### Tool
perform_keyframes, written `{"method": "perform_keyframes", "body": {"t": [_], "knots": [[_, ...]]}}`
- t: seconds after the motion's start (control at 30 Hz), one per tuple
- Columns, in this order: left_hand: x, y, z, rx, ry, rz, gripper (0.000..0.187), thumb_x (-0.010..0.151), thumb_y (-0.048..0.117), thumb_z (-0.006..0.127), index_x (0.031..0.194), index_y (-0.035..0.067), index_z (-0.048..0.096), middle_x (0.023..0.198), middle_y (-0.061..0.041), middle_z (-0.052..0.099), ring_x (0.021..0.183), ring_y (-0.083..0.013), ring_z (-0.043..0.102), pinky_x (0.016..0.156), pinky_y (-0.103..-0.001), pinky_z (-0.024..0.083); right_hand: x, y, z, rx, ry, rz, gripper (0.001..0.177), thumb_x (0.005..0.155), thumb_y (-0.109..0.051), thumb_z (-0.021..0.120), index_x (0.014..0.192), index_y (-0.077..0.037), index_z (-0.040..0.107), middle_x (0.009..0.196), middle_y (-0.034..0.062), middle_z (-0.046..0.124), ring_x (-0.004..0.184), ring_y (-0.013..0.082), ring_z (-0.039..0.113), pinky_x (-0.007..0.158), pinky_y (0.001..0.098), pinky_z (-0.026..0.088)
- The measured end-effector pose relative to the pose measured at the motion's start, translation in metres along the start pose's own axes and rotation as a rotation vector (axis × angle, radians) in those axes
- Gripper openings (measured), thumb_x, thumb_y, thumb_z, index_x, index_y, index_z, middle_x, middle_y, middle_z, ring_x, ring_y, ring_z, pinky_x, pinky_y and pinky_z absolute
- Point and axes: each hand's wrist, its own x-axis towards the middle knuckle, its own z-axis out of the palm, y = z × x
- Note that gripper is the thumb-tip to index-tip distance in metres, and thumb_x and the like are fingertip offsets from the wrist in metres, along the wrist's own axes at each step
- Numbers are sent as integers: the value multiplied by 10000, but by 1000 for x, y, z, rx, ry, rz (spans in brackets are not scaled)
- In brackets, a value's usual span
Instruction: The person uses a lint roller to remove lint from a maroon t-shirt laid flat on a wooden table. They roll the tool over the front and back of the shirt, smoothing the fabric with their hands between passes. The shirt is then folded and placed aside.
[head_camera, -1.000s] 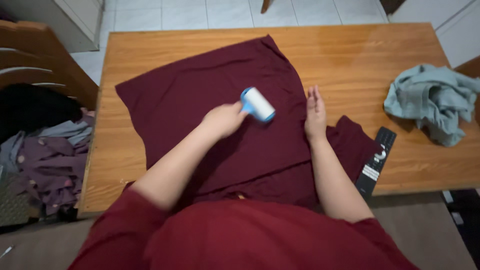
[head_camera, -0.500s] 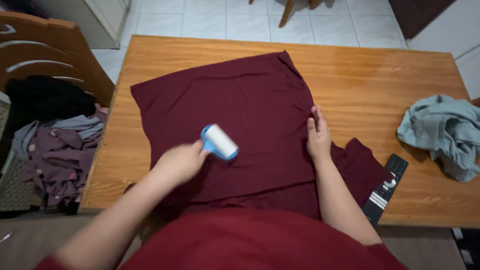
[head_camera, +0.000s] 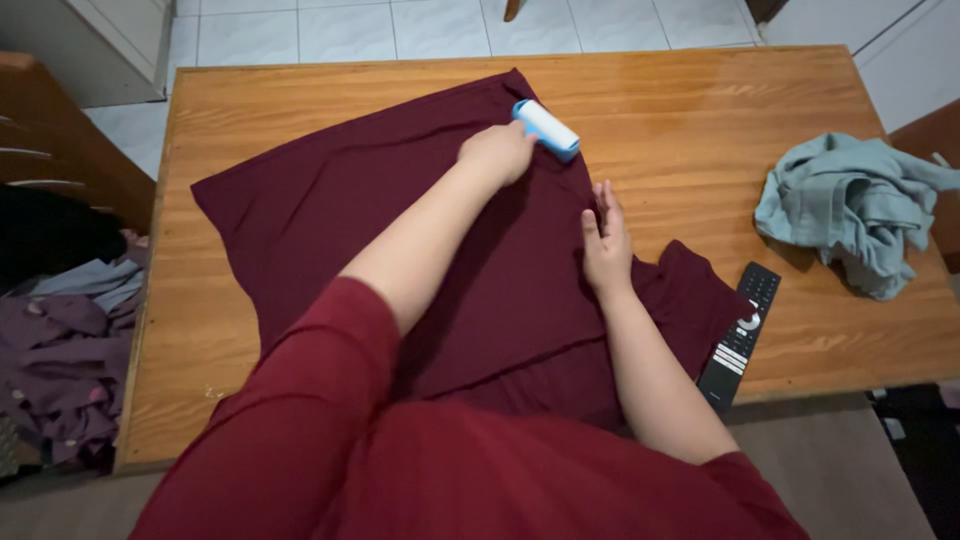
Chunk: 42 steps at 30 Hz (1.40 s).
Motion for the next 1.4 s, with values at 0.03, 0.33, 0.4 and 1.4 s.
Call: {"method": "perform_keyframes", "body": {"t": [0.03,0.33,0.4,1.4], "knots": [[-14,-9,-1,2,8,24,482,1076,434,354,1299,79,592,1216,-188,699,1132,-393,663,945,-533,525,0,0,1,-11,-3,5,668,1110,-357,515,1617,7,276,1641,212,408,1541,299,384,1260,403,301],[-250,-109,-25,79,-81,-213,496,1076,464,323,1262,72,564,1069,-230,725,999,-426,703,872,-558,551,-3,-8,1,-14,-43,11,672,1116,-386,509,1609,16,294,1636,204,426,1545,293,394,1271,400,306],[-272,-110,-27,131,-131,-288,495,1076,474,319,1249,76,557,1040,-225,732,978,-423,713,861,-554,562,0,-11,2,-25,-53,32,689,1099,-395,522,1602,20,300,1625,203,433,1535,291,398,1261,398,306],[-289,-155,-17,40,37,-247,464,1068,442,362,1278,75,553,1085,-269,708,1017,-475,668,881,-587,519,11,54,1,131,-4,-18,598,1141,-293,490,1610,20,290,1587,162,493,1486,246,462,1258,378,332]]}}
